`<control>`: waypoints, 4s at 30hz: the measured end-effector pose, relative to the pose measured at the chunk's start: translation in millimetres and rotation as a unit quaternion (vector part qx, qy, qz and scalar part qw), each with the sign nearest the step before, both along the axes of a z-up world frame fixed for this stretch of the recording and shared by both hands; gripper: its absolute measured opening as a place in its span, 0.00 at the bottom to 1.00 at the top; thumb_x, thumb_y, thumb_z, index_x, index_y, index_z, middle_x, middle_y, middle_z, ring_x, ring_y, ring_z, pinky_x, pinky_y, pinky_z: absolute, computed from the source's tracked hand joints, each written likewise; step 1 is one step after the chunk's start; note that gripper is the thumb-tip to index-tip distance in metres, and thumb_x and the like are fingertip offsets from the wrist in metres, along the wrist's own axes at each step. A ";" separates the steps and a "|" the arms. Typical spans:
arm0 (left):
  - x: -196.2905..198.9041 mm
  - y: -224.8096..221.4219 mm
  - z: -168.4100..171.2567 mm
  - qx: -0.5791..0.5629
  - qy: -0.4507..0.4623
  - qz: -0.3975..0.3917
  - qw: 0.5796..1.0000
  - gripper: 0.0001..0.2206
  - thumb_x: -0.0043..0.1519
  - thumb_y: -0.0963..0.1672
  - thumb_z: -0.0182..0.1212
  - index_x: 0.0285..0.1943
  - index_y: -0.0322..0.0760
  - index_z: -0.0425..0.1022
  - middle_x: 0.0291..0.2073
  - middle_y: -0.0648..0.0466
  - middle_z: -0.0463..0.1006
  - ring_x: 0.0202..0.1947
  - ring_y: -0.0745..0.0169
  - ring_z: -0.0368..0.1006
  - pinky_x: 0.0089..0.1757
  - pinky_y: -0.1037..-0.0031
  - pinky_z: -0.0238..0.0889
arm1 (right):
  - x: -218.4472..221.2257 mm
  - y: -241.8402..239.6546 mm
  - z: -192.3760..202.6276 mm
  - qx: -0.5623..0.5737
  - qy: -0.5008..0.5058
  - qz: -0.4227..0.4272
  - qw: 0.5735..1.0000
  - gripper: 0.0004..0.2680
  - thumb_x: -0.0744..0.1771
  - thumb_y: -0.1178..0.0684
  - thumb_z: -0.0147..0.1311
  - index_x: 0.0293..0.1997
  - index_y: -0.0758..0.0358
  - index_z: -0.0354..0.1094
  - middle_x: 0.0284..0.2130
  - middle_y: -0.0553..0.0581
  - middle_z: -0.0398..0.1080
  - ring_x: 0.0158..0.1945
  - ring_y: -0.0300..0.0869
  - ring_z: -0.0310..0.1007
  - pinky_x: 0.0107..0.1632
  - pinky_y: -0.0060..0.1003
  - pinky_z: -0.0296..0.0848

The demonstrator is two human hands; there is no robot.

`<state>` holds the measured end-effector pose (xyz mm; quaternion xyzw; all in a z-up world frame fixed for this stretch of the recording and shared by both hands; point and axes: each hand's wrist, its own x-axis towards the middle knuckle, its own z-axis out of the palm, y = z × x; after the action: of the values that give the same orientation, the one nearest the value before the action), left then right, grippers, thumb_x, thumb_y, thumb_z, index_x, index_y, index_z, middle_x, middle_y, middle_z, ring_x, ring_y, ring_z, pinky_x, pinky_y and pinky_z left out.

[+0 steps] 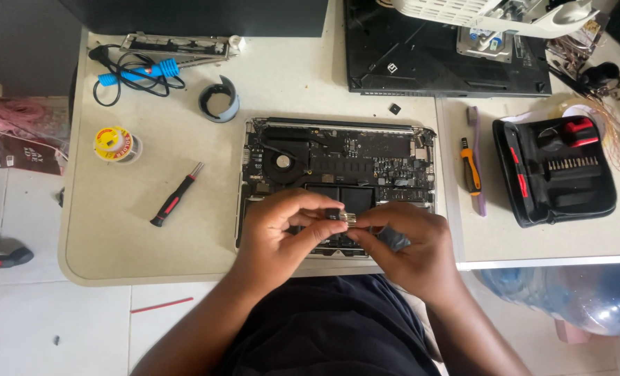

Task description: Repairing a laptop by manipulating internal components like the fan and motherboard connectors.

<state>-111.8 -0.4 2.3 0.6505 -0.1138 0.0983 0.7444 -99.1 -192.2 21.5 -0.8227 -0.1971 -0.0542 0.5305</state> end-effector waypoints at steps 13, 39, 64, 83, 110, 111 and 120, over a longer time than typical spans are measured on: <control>-0.6 -12.5 -27.3 -0.078 0.014 0.053 0.995 0.10 0.56 0.36 0.72 0.44 0.22 0.79 0.32 0.41 0.82 0.31 0.58 0.83 0.31 0.71 0.81 | 0.4 -12.8 -32.6 0.159 0.151 0.003 0.976 0.08 0.60 0.67 0.66 0.40 0.73 0.76 0.28 0.65 0.79 0.34 0.45 0.80 0.43 0.42 0.80; -7.3 -33.4 -33.7 -0.216 0.111 0.047 0.969 0.11 0.61 0.39 0.68 0.45 0.27 0.69 0.36 0.46 0.76 0.35 0.62 0.80 0.38 0.68 0.82 | 3.3 -18.4 -18.9 0.146 0.108 0.046 0.982 0.24 0.58 0.65 0.70 0.60 0.76 0.67 0.35 0.68 0.78 0.38 0.48 0.79 0.44 0.45 0.81; -4.7 -7.2 -9.3 -0.087 0.098 -0.088 0.987 0.15 0.60 0.36 0.67 0.56 0.32 0.73 0.48 0.50 0.75 0.47 0.70 0.73 0.44 0.79 0.77 | -0.9 -20.8 -18.1 -0.041 -0.034 0.008 0.999 0.13 0.63 0.55 0.67 0.52 0.58 0.75 0.45 0.52 0.80 0.49 0.40 0.81 0.54 0.33 0.75; 4.6 7.4 5.9 0.193 -0.093 -0.023 0.976 0.14 0.57 0.42 0.75 0.49 0.39 0.76 0.39 0.55 0.81 0.36 0.68 0.79 0.41 0.80 0.79 | -8.9 -23.7 -23.1 -0.011 -0.036 -0.002 0.999 0.13 0.64 0.59 0.63 0.54 0.63 0.72 0.46 0.55 0.78 0.48 0.41 0.80 0.51 0.32 0.76; 6.8 -0.1 0.6 0.098 -0.054 0.050 0.992 0.06 0.52 0.33 0.72 0.35 0.27 0.81 0.26 0.42 0.82 0.29 0.47 0.84 0.30 0.69 0.81 | 12.9 15.1 1.6 0.020 -0.134 0.039 0.990 0.03 0.63 0.65 0.62 0.36 0.67 0.74 0.32 0.60 0.76 0.36 0.55 0.80 0.43 0.44 0.78; 7.5 0.5 1.9 0.100 -0.061 0.052 0.992 0.06 0.52 0.33 0.72 0.35 0.27 0.80 0.26 0.42 0.83 0.30 0.45 0.84 0.30 0.68 0.81 | 13.9 14.8 1.7 0.009 -0.150 0.039 0.988 0.02 0.64 0.64 0.61 0.36 0.67 0.74 0.32 0.59 0.76 0.36 0.55 0.80 0.43 0.43 0.78; 0.6 8.8 16.6 0.224 -0.124 0.020 0.967 0.06 0.58 0.37 0.71 0.36 0.32 0.76 0.30 0.50 0.81 0.29 0.62 0.78 0.33 0.76 0.71 | -0.1 16.0 5.8 0.011 -0.157 0.056 0.986 0.02 0.67 0.64 0.55 0.40 0.69 0.68 0.38 0.63 0.73 0.47 0.52 0.79 0.59 0.45 0.81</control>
<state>-111.2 8.3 18.9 0.7854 -0.2109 0.1654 0.5580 -99.3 -176.2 27.4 -0.7860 -0.3228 -0.1554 0.5038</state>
